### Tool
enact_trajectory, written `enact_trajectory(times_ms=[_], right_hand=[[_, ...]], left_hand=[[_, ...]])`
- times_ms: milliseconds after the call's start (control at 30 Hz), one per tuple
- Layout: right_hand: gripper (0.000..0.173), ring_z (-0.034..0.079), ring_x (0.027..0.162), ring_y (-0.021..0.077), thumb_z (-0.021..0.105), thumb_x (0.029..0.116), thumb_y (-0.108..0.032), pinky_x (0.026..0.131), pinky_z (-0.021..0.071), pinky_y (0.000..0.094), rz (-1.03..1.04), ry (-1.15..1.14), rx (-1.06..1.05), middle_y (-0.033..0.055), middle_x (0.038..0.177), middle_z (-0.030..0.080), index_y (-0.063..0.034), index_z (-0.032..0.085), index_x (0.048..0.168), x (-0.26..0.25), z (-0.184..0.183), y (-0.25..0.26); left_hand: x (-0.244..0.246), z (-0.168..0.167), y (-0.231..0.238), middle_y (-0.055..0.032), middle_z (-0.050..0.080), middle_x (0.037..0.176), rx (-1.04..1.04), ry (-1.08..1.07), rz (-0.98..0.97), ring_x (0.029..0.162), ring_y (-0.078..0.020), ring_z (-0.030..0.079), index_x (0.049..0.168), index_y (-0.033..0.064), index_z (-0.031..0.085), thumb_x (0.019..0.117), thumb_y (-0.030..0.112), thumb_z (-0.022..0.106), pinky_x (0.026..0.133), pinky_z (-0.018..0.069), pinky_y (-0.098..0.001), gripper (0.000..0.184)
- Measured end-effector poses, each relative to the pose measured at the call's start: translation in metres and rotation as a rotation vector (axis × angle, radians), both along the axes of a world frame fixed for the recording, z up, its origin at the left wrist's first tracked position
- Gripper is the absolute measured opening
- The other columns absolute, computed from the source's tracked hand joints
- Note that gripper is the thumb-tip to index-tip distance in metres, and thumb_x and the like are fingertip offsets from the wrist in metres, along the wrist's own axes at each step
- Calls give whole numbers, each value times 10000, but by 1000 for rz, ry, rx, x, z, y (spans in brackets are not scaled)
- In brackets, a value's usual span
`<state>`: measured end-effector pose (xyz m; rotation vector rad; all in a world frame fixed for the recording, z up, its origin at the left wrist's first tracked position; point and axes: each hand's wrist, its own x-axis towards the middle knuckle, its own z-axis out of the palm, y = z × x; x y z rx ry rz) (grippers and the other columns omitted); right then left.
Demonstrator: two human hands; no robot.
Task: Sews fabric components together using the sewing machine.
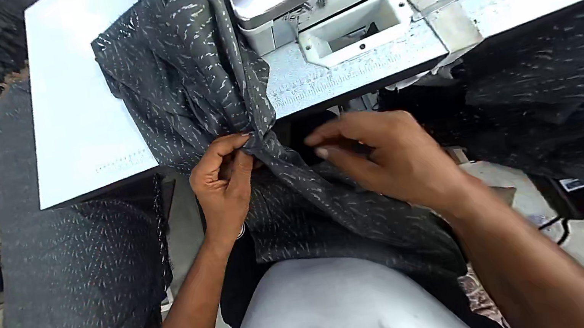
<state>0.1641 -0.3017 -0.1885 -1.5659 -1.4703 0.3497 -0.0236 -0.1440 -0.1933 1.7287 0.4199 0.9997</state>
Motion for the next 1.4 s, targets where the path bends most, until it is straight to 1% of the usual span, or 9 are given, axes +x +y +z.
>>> enact_trajectory(times_ms=[100,233,333,533,633,1033,1167,1267,1400], right_hand=[[159,696,980,115,649,971,-64,892,587,272,46,59,238,80,1064,728,-16,732,1098,-10,-3,43],[147,655,928,109,712,934,-103,818,563,226,50,47,273,95,1048,668,-43,746,1064,-12,-5,63],[94,631,895,103,698,922,-71,776,542,209,58,59,306,95,1013,647,-39,758,987,-12,-5,69],[99,630,840,89,665,916,-24,711,542,188,-45,107,377,114,992,650,10,740,971,-8,-11,57],[96,644,864,93,666,922,-24,739,556,193,-69,107,385,116,1003,656,12,735,979,-8,-12,56],[82,647,902,105,669,918,-8,767,553,205,-124,149,443,119,1005,663,25,718,973,-9,-7,50],[77,645,866,98,667,936,-13,739,560,211,-105,183,469,117,1022,665,29,695,994,-7,-7,48],[79,636,831,74,662,943,7,688,553,187,-85,312,450,103,1046,658,30,672,1017,-8,-8,47],[111,659,812,63,636,965,19,716,589,200,-56,553,411,78,1073,665,20,634,1076,-11,-9,44]], left_hand=[[-5,7,3,-59,698,1116,43,15,-13,912,-124,715,1124,4,700,989,18,647,772,640,-280,146],[-8,12,3,-55,695,1114,139,46,14,922,-110,700,1115,7,696,991,32,644,772,623,-256,137],[-7,14,4,-66,696,1088,228,52,39,917,-115,695,1084,-12,701,975,25,660,770,618,-261,123],[-12,29,13,-119,688,980,833,233,209,933,-148,681,968,-19,736,883,2,747,808,585,-247,88],[-12,32,14,-135,682,962,971,212,214,927,-184,679,960,-19,733,880,-15,749,809,582,-268,81],[-10,34,15,-140,671,956,1042,186,219,914,-187,679,964,-26,716,880,-18,744,800,588,-271,88],[-5,34,18,-149,699,977,1082,202,210,933,-225,700,1007,-7,707,899,22,747,809,593,-324,119],[-1,32,22,-153,710,1000,1110,207,158,919,-226,708,942,5,696,895,26,747,777,598,-321,73],[4,33,23,-166,701,1049,1143,190,130,842,-202,680,925,18,725,879,40,763,708,575,-292,63]])
